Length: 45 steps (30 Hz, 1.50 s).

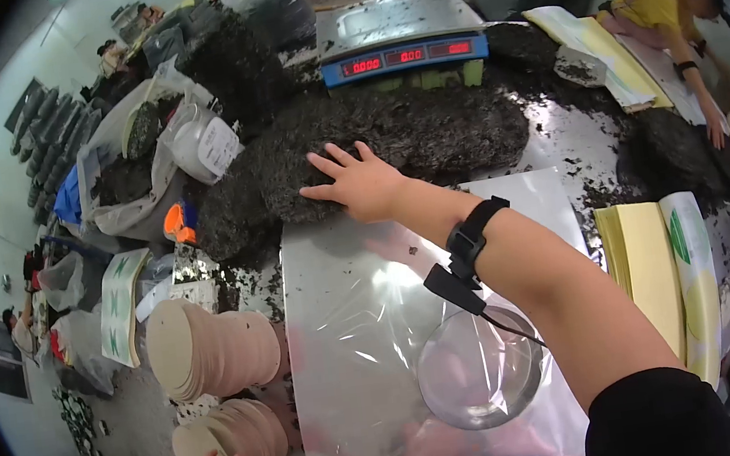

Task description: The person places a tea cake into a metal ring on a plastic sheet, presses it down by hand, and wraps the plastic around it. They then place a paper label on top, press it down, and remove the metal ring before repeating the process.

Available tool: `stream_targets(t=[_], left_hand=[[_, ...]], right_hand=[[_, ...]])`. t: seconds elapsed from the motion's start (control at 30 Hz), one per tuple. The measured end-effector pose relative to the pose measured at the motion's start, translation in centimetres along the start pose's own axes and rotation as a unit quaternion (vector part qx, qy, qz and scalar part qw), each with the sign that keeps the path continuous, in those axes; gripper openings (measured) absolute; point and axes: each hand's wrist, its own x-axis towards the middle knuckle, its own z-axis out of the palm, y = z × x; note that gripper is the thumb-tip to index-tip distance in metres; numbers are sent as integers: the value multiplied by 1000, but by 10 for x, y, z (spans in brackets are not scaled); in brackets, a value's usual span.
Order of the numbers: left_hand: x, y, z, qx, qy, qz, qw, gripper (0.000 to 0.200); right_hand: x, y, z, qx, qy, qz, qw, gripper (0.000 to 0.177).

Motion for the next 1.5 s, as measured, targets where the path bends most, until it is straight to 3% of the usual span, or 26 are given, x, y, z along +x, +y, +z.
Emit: stream_targets(t=[0.07, 0.2, 0.27, 0.3, 0.37, 0.43, 0.5, 0.53, 0.57, 0.67, 0.7, 0.73, 0.87, 0.9, 0.93, 0.97, 1.03, 1.07, 1.1, 1.13, 1.2, 1.23, 1.3, 1.4, 1.47, 1.5], left_hand=[[-11, -14, 19, 77, 83, -18, 993, 37], [-28, -17, 11, 69, 147, 23, 986, 34], [-33, -18, 8, -16, 249, 57, 967, 31], [-37, -13, -2, -25, 252, 66, 965, 31], [-45, 2, -23, -59, 363, 165, 915, 31], [-60, 31, -16, -185, 299, 210, 912, 36], [-66, 107, -6, -199, 311, 353, 860, 28], [-72, 146, 17, -457, 230, 363, 779, 25], [-81, 171, 28, -319, 232, 464, 793, 26], [-103, 220, 82, -279, 157, 520, 792, 29], [-107, 223, 105, -281, 95, 537, 789, 29], [-110, 223, 111, -281, 32, 552, 784, 30], [-101, 188, 99, -288, -47, 557, 778, 32], [-98, 173, 101, -429, -38, 407, 805, 39], [-92, 162, 101, -550, -26, 239, 800, 46], [-80, 165, 94, -546, -27, 236, 803, 46], [-50, 191, 73, -637, -220, 204, 710, 62], [-42, 207, 62, -489, -256, 317, 771, 87], [-36, 225, 56, -325, -283, 420, 799, 112], [-30, 240, 58, -328, -291, 415, 798, 112], [-23, 265, 71, -65, -313, 459, 829, 135], [-25, 272, 81, -46, -319, 454, 830, 142], [-30, 282, 98, -17, -322, 453, 831, 143], [-27, 285, 126, 49, -306, 435, 845, 138], [-17, 290, 124, 11, -341, 463, 818, 143], [-18, 289, 110, 5, -339, 454, 824, 120]], right_hand=[[-17, -2, -26, -68, 153, -64, 984, 76], [-91, -23, -94, -78, 219, -103, 967, 75], [-142, -34, -124, -72, 289, -102, 949, 80], [-172, -42, -139, -41, 305, -95, 947, 75], [-231, -54, -163, -2, 325, -75, 943, 77], [-282, -66, -174, 38, 350, -34, 935, 72], [-317, -71, -173, 30, 387, -15, 922, 68], [-331, -77, -170, 34, 422, 10, 906, 65], [-345, -85, -167, 41, 441, 41, 896, 58], [-375, -109, -156, 37, 461, 60, 885, 55], [-380, -116, -149, 42, 459, 61, 885, 52], [-383, -122, -138, 42, 446, 59, 892, 51], [-374, -154, -79, 55, 373, 42, 925, 48], [-376, -165, -58, 59, 308, 68, 947, 48], [-374, -176, -37, 65, 242, 92, 964, 49], [-372, -173, -10, 129, 175, 98, 971, 53], [-370, -161, -10, 195, 113, 86, 971, 54], [-368, -154, -13, 253, 53, 75, 963, 56], [-365, -144, -16, 253, 43, 36, 966, 81], [-356, -136, -24, 257, 34, 37, 965, 81], [-327, -125, -41, 321, -104, 215, 917, 111], [-310, -123, -41, 324, -107, 228, 912, 111], [-279, -119, -29, 227, -261, 246, 905, 133], [-270, -117, 14, 208, -248, 238, 916, 138], [-269, -114, 14, 208, -249, 231, 917, 138], [-269, -117, 7, 219, -272, 236, 907, 133]])
